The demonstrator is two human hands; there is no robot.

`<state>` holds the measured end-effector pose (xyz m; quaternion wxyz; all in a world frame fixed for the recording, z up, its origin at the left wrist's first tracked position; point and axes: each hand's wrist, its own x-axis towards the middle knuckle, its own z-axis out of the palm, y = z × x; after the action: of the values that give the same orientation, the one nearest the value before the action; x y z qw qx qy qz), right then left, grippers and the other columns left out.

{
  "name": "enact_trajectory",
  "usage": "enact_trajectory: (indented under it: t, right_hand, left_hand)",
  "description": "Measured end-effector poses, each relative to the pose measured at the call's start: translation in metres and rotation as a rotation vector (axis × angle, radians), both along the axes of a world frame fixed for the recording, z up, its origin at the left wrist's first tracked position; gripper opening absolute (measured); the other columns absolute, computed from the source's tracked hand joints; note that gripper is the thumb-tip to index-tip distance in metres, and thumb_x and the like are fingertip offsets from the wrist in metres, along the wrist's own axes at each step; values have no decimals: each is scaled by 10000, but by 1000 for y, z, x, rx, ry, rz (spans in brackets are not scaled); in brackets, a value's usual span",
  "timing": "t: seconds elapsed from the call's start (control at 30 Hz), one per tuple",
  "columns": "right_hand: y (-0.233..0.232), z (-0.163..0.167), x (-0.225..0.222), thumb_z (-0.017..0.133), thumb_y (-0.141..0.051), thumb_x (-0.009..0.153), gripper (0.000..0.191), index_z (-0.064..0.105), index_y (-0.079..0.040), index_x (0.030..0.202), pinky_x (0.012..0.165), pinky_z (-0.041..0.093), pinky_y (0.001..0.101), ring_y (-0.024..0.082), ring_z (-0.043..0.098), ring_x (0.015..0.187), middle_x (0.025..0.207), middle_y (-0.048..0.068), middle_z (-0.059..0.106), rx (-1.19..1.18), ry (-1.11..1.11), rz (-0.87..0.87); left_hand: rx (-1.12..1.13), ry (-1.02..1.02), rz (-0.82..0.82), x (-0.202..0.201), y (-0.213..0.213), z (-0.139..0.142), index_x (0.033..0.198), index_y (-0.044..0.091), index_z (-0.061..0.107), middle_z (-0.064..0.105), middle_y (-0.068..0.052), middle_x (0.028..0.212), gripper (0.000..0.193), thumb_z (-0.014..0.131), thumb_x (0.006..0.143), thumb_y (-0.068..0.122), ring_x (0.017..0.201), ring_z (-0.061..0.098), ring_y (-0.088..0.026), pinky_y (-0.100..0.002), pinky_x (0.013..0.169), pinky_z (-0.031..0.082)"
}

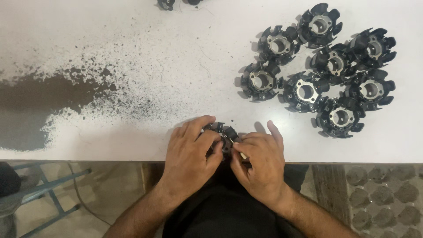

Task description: The person sits at a white workbench assembling black plastic rotor-like components. They pick up a star-shaped plastic body, press a small black cap piece into its center using a small stick tool and their fingers, then place the finished assembly in rows with the others, occasionally gathering loose parts from the table.

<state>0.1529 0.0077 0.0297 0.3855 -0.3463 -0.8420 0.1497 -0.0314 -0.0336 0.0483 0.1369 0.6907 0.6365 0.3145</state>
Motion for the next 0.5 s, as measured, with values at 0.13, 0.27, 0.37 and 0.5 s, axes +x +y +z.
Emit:
enact_trajectory:
  t: [0.13,0.27,0.37,0.5]
  right_hand:
    - [2,6,-2,822,9,769,337,633,-75,1034,1180,385,565,249,685,985,987,73,684,-1,-29,6]
    - [4,14,-2,824,-3,764,316,646,-71,1016,1162,414,565,244,684,952,957,72,686,-58,-59,12]
    - [5,18,-2,822,-14,771,296,654,-70,1008,1151,432,563,249,685,941,952,71,693,-99,-63,17]
    - [6,20,-3,817,-20,780,283,658,-76,1007,1153,435,567,254,686,948,966,72,698,-126,-56,18]
  left_hand:
    - [81,-4,-6,-2,1,-3,984,88,684,603,-108,1319,185,761,824,139,1249,566,-314,-481,1061,415]
    - [59,-33,-54,-2,1,-3,952,91,691,593,-120,1310,181,772,793,120,1268,546,-322,-497,1086,400]
    - [32,-84,-45,1,1,-3,949,81,686,596,-115,1324,159,771,820,119,1269,550,-309,-489,1080,409]
    - [61,-114,22,6,4,-8,887,74,657,611,-97,1307,133,774,848,123,1224,557,-294,-482,1051,406]
